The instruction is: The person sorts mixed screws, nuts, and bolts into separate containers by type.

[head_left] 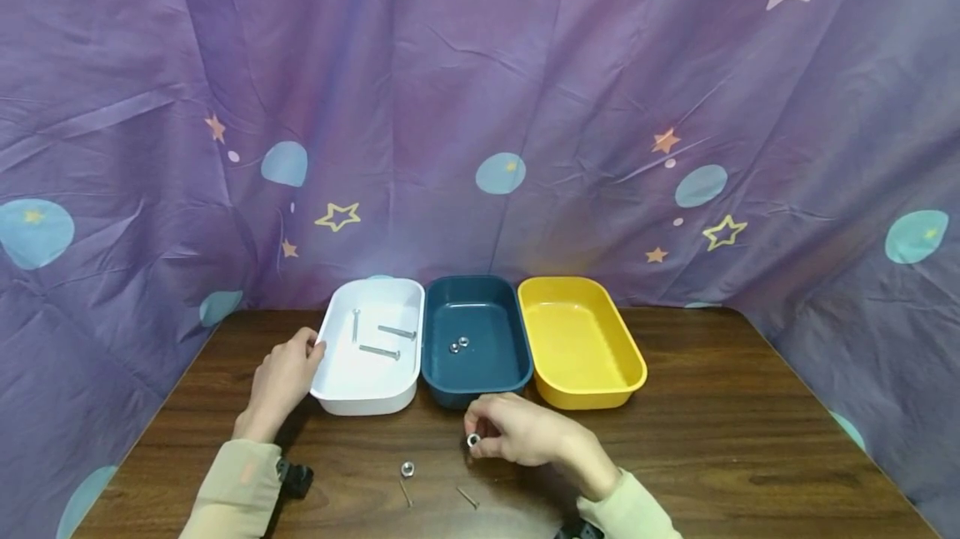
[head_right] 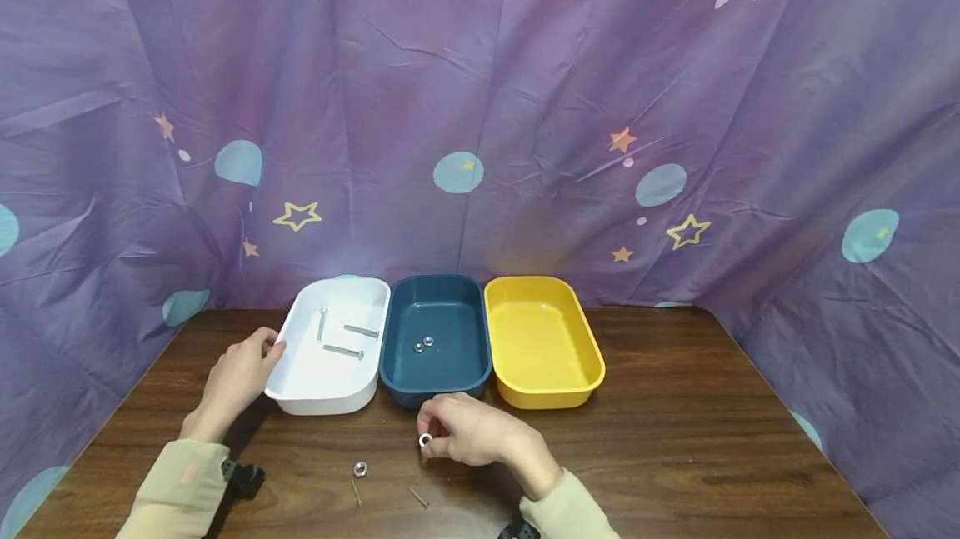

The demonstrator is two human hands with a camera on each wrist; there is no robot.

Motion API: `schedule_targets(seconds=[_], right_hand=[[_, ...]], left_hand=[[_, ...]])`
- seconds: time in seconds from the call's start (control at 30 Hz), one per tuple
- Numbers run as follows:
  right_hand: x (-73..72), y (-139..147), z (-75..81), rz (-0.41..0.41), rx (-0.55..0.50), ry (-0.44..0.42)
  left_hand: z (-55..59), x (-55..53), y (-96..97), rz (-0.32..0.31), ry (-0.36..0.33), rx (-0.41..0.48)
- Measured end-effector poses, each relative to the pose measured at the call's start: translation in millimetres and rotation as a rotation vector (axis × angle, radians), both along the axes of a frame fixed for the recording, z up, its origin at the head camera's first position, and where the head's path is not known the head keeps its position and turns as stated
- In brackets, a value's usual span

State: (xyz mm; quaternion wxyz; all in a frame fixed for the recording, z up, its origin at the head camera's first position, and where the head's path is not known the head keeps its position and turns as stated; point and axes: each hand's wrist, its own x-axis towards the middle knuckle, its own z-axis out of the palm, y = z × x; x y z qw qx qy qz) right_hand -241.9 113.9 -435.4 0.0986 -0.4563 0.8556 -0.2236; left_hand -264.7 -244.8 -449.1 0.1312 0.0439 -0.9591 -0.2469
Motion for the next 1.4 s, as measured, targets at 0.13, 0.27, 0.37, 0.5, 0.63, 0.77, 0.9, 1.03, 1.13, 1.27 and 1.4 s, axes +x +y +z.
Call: schedule_targets(seconds=[0.13,0.27,0.37,0.5,0.63,0.77,0.9,1.03,1.13,1.27,1.4], right_hand=[[2.0,1,7.6,0.011,-0.044,0.034],[5.5,2,15.3,0.008,-0.063,0.064],[8.1,4,20.1,0.004,-0.074,0.084],[9.0,8,26.4,-0.010,-0.098,0.105],[3.9,12,30.5,-0.035,-0.116,0.112],[-6.2,9,31.7,-0.062,-0.148,0.123],[-15.4,3,33.6,-0.102,-0.181,0.129],[-27.9,-3,32.9,-0.126,-0.222,0.135],[-42.2,-8,30.5,-0.142,-0.277,0.153],[-59.3,-15,22.9,-0.172,-0.316,0.191],[-72.1,-20,13.9,-0.209,-0.308,0.252]], left_hand=[[0.0,0.1,-0.4,-0.001,0.006,0.000],[0.7,0.3,-0.1,-0.001,0.003,-0.001],[0.8,0.4,1.0,0.003,-0.009,0.001],[1.3,-1.4,4.7,-0.002,-0.017,0.008],[1.2,-4.0,7.6,-0.013,-0.016,0.017],[1.8,-2.2,4.9,-0.010,-0.010,0.012],[1.8,0.4,2.6,-0.015,-0.011,0.006],[0.9,2.9,1.8,-0.011,-0.022,0.006],[1.5,1.4,1.6,-0.007,-0.018,0.007],[0.8,0.7,1.3,-0.003,-0.024,0.008],[1.3,0.1,1.3,-0.007,-0.027,0.005]])
